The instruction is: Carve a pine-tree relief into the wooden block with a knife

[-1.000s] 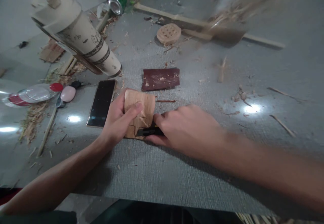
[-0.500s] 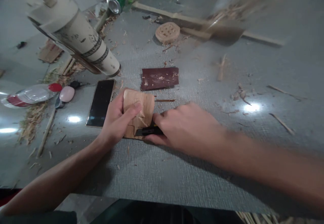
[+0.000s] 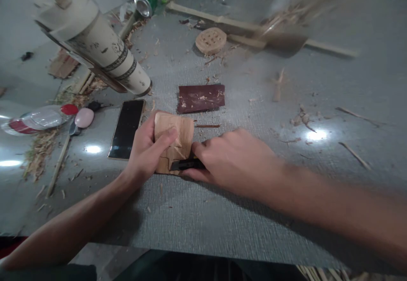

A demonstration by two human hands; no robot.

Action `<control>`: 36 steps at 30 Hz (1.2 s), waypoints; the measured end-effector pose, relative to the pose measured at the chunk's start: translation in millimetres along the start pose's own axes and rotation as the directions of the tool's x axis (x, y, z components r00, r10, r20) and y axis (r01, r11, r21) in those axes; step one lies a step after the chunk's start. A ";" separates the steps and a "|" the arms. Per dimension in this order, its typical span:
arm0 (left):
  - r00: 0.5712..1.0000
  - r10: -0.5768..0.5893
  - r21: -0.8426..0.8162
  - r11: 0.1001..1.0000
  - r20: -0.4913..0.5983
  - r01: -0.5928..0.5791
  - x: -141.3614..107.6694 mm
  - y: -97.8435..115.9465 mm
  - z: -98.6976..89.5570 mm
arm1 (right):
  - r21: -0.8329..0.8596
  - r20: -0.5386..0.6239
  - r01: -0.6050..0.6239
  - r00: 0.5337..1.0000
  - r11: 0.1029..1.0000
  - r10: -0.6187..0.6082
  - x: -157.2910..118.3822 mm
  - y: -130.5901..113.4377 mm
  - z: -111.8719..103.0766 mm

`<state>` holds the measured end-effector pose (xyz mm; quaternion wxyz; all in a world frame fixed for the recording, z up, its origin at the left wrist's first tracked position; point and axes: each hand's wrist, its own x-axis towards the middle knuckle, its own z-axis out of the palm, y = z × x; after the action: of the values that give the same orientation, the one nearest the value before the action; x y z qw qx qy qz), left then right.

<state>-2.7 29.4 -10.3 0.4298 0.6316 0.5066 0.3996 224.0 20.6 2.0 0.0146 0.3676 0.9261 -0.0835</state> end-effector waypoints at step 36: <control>0.996 0.054 -0.017 0.998 -0.067 -0.055 2.4 -8.9 0.1 | -0.031 0.055 0.057 0.997 0.998 -0.055 -7.3 -7.8 -1.6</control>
<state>-4.8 32.8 -18.5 0.4077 0.6275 0.4992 0.4368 224.0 10.3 5.3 0.0433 0.3388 0.9366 -0.0787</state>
